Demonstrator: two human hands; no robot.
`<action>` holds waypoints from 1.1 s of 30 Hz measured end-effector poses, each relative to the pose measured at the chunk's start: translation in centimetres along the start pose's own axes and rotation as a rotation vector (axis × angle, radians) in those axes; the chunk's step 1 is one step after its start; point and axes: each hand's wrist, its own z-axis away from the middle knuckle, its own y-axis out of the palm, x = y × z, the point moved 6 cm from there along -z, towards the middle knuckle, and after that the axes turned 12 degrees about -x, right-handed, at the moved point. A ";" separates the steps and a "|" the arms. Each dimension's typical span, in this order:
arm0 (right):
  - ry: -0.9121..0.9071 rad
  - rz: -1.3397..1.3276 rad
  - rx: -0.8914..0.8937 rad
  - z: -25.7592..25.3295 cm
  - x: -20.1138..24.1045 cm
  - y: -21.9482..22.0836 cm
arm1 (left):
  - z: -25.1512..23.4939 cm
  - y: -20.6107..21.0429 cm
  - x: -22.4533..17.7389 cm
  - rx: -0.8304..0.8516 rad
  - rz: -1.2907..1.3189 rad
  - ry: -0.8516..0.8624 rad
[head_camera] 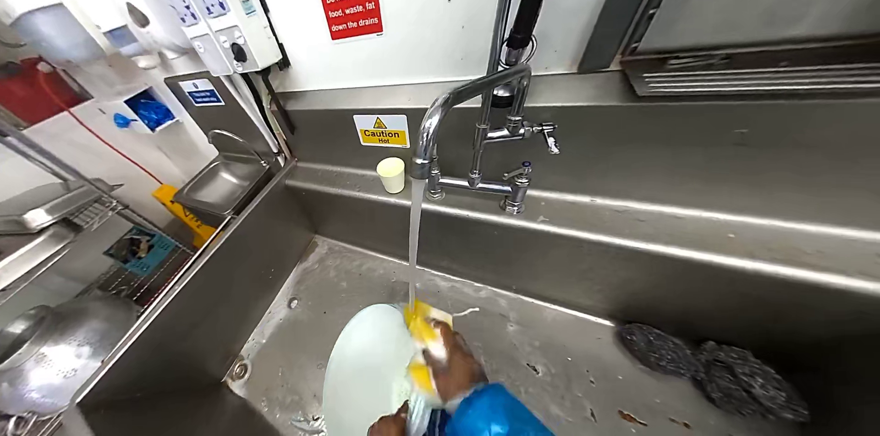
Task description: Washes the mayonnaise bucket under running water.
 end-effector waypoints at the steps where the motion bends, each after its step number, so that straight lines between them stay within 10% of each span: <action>1: -0.049 0.022 -0.024 1.4 0.4 0.1 | -0.4 -0.1 -0.1 -0.008 0.007 -0.020; 6: 0.073 -0.193 -0.150 -3.1 -3.1 -0.6 | -1.1 -0.5 -0.4 0.034 -0.007 0.016; 13: 0.211 0.328 -0.006 -4.6 -10.7 -4.6 | -2.9 -1.3 -0.3 0.011 0.096 -0.055; 18: -0.196 0.067 -0.015 -3.7 -0.8 -7.7 | -5.2 -1.2 -1.0 -0.010 0.124 -0.049; 23: -0.215 -0.099 0.270 -6.2 6.2 -4.5 | -8.3 -2.2 -1.5 0.005 0.115 -0.047; 33: -0.271 0.194 0.403 -7.7 8.9 -0.8 | -8.9 -3.4 -0.2 0.064 0.095 -0.057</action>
